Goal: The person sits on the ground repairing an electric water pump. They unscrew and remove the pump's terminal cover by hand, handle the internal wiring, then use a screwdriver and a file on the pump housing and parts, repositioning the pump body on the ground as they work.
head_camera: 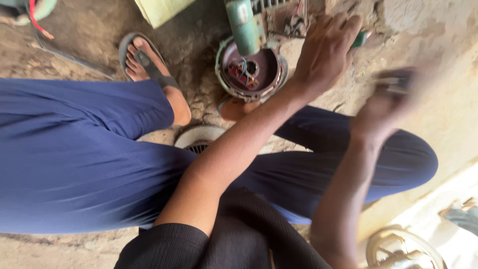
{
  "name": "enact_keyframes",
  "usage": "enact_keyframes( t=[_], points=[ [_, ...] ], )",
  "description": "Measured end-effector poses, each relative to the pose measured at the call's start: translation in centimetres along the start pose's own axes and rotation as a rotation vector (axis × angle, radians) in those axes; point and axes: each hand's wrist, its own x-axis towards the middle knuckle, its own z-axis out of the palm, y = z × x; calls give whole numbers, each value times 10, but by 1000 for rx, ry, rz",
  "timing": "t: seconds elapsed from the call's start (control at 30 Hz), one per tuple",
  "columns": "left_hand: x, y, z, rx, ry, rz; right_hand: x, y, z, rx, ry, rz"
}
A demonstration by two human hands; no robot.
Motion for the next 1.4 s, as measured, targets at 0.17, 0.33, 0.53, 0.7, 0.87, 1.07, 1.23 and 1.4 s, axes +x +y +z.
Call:
enact_keyframes(
  t=[0.17, 0.33, 0.53, 0.7, 0.87, 1.07, 1.23, 1.4],
  points=[
    [4, 1, 4, -1, 113, 51, 2, -19, -10, 97, 75, 121],
    [8, 2, 6, -2, 104, -14, 15, -37, -17, 151, 339, -23],
    [11, 4, 5, -22, 116, 10, 34, -50, -14, -404, 31, -68],
    [12, 7, 3, 69, 142, -19, 31, -36, -29, 107, 536, -43],
    [14, 10, 2, 49, 113, -31, 12, 7, -4, -134, 166, -267],
    [15, 12, 0, 32, 137, -21, 9, 35, -6, -115, 156, -163],
    [17, 12, -2, 47, 128, -65, 11, 41, -24, -206, 196, -172],
    [20, 7, -5, 39, 163, -58, 14, 38, -22, -63, 248, -181]
  ],
)
